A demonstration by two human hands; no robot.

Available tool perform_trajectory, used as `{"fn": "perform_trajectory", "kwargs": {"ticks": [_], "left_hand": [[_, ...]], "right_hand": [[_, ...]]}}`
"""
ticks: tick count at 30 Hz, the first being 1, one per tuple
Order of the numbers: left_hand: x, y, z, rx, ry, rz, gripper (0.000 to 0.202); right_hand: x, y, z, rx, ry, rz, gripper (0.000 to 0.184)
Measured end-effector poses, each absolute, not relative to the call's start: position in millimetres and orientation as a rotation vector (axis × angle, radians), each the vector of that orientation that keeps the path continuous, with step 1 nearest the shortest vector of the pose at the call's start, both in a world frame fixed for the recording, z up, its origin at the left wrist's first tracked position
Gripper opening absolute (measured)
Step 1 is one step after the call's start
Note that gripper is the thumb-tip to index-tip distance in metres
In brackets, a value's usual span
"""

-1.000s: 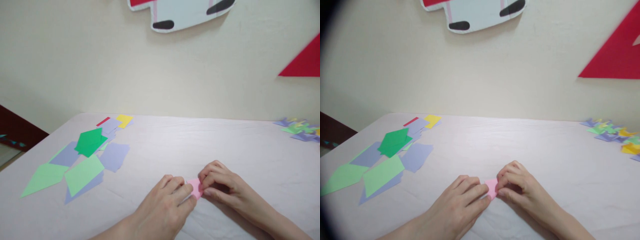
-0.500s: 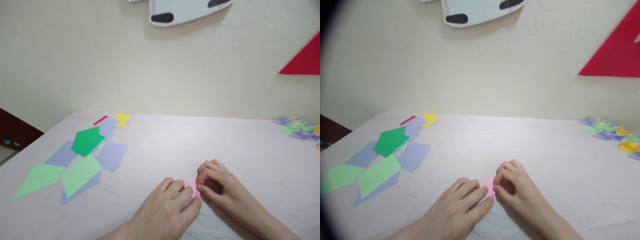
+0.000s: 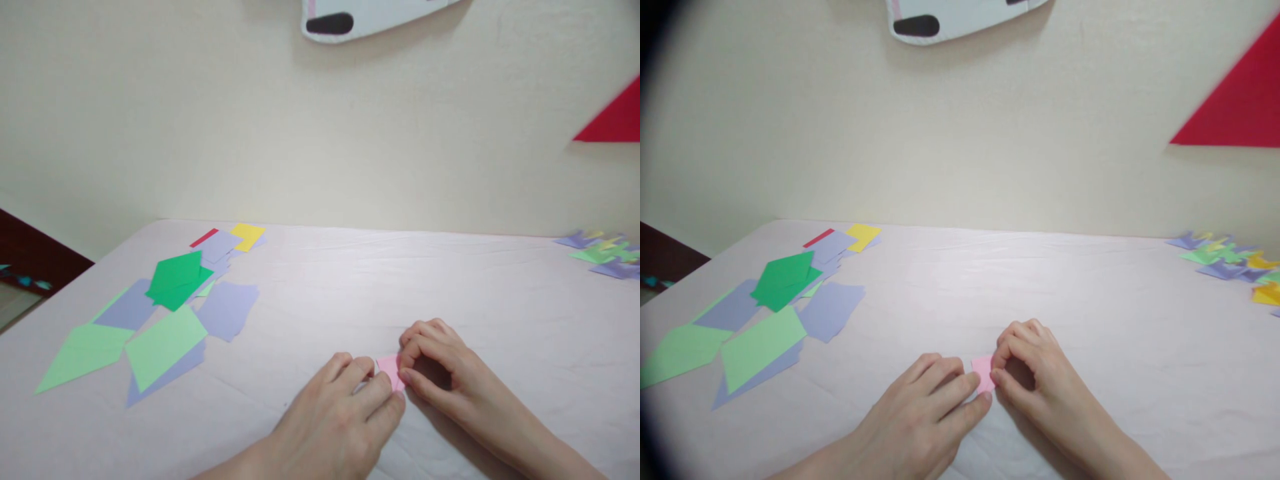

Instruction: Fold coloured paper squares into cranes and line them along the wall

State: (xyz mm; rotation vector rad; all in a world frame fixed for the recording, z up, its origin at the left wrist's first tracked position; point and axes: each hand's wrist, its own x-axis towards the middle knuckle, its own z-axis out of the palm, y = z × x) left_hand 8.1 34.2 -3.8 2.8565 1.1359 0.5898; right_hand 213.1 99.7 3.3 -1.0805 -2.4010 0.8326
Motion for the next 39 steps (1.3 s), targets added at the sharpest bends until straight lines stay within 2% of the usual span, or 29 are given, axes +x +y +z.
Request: {"fn": "perform_trajectory", "kwargs": {"ticks": [14,24,33,37,39], "left_hand": [[8,34,1,2.858,1.139,0.502,0.017],[8,35,-4,2.845,1.14,0.537,0.024],[11,36,-9,2.861,1.172,0.556,0.016],[12,37,-13,2.841,1.182,0.57,0.025],[13,38,-14,2.836,1.187,0.575,0.024]], "right_hand": [[211,97,2,-1.075,-2.402,0.727,0.016],[215,102,4,-1.018,-2.44,0.798,0.016],[214,101,1,-1.005,-2.429,0.779,0.015],[215,101,-1,-1.005,-2.44,0.801,0.015],[215,101,-1,-1.016,-2.441,0.806,0.015]]}}
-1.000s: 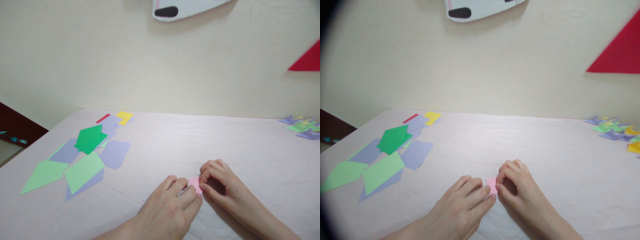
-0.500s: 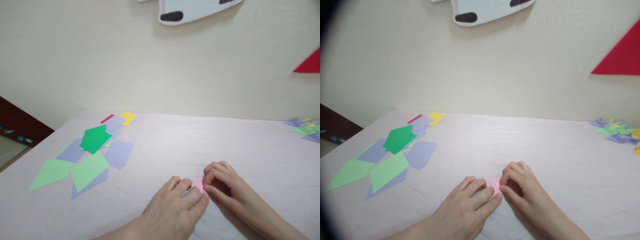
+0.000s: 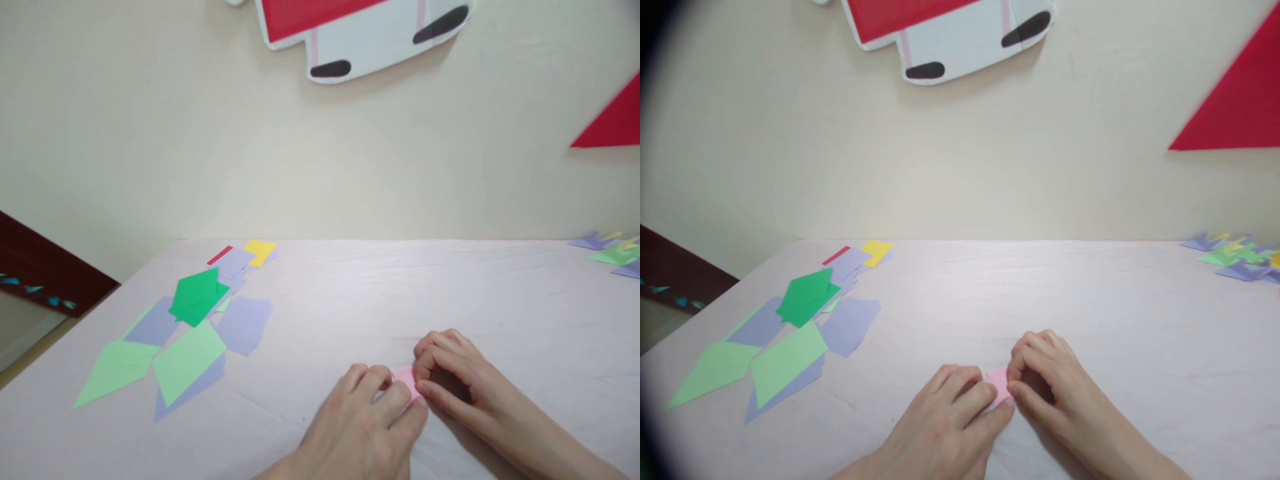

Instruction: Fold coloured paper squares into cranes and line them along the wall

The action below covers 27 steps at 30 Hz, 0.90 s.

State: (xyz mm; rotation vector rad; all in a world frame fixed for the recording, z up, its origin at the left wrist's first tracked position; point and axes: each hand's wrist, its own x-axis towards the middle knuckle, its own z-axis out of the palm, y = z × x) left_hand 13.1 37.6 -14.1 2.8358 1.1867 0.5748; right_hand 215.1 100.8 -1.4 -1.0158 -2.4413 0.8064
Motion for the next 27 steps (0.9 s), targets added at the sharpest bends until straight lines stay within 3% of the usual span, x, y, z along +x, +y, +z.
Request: {"fn": "perform_trajectory", "kwargs": {"ticks": [7,15,21,27], "left_hand": [[18,43,-18,2.855,1.199,0.844,0.023],[21,47,-21,2.93,1.19,0.931,0.024],[22,46,-37,2.935,1.174,1.072,0.021],[28,45,-52,2.819,1.264,1.348,0.047]], "right_hand": [[219,100,-8,-1.072,-2.321,0.808,0.009],[217,95,-5,-1.156,-2.289,0.871,0.026],[219,96,3,-1.16,-2.312,0.977,0.027],[226,103,3,-1.039,-2.35,1.071,0.017]]}}
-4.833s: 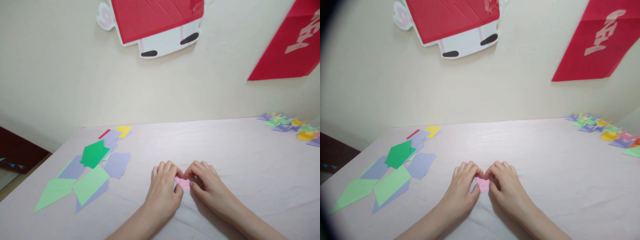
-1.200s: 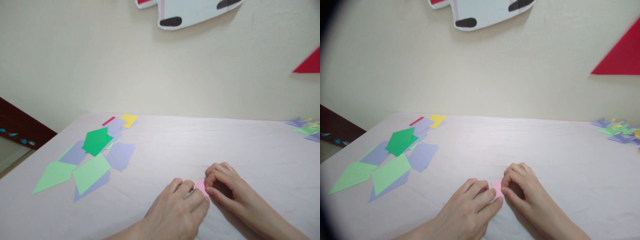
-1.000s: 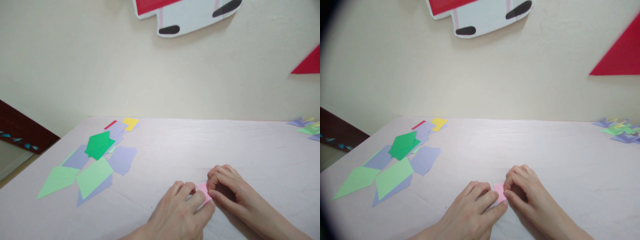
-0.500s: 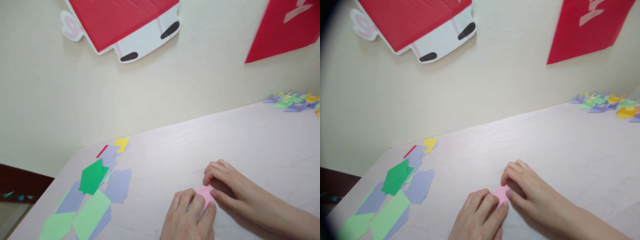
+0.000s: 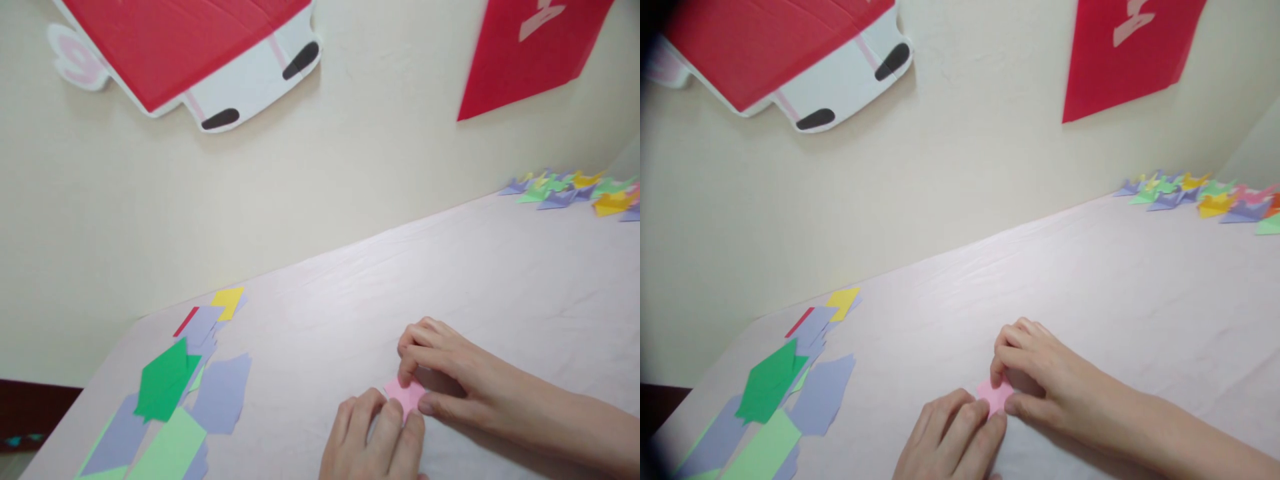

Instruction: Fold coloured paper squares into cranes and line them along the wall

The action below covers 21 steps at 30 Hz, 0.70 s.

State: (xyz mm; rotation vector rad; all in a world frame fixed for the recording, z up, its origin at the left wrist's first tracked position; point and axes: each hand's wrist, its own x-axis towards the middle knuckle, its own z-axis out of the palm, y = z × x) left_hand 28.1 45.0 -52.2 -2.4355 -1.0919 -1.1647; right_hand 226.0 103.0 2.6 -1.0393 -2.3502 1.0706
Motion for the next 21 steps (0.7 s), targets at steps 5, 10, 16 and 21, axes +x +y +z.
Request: {"fn": "perform_trajectory", "kwargs": {"ticks": [5,10,16,21], "left_hand": [[29,43,-47,-2.474,-1.077,-1.094,0.047],[29,42,-43,-2.471,-1.097,-1.047,0.052],[32,42,-34,-2.414,-1.077,-0.997,0.043],[29,40,-28,-2.431,-1.013,-0.873,0.032]], "right_hand": [[225,106,-3,-1.03,-2.319,1.06,0.012],[223,106,-3,-1.048,-2.312,1.057,0.01],[219,100,-4,-1.123,-2.315,0.971,0.023],[211,96,-1,-1.209,-2.312,0.867,0.026]]}}
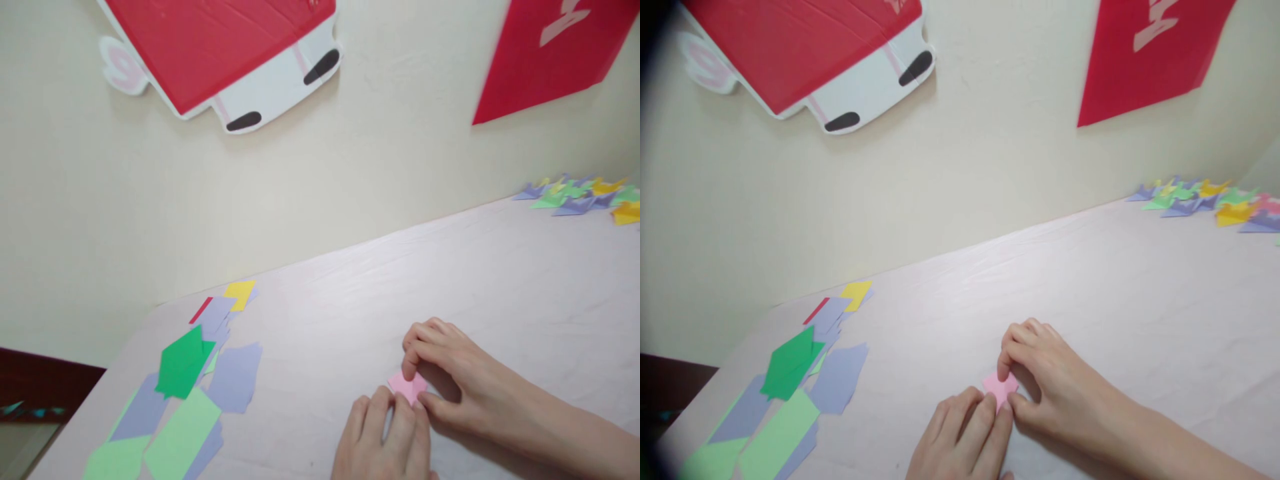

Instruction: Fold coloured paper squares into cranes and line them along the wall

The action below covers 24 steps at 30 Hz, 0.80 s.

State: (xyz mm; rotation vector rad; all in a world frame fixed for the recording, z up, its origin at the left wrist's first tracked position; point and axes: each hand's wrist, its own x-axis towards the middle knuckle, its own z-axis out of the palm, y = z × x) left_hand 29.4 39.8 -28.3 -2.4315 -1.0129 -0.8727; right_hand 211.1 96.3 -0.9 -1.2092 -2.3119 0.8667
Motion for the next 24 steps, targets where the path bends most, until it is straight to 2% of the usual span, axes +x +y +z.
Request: {"fn": "perform_trajectory", "kwargs": {"ticks": [9,18,24], "left_hand": [[25,32,-28,-2.583,-1.068,-0.576,0.031],[35,30,-13,-2.505,-1.187,-0.827,0.024],[38,21,-23,-2.446,-1.3,-0.878,0.023]], "right_hand": [[210,92,5,-1.228,-2.316,0.866,0.02],[214,95,5,-1.167,-2.334,0.896,0.026],[220,100,6,-1.147,-2.276,0.981,0.029]]}}
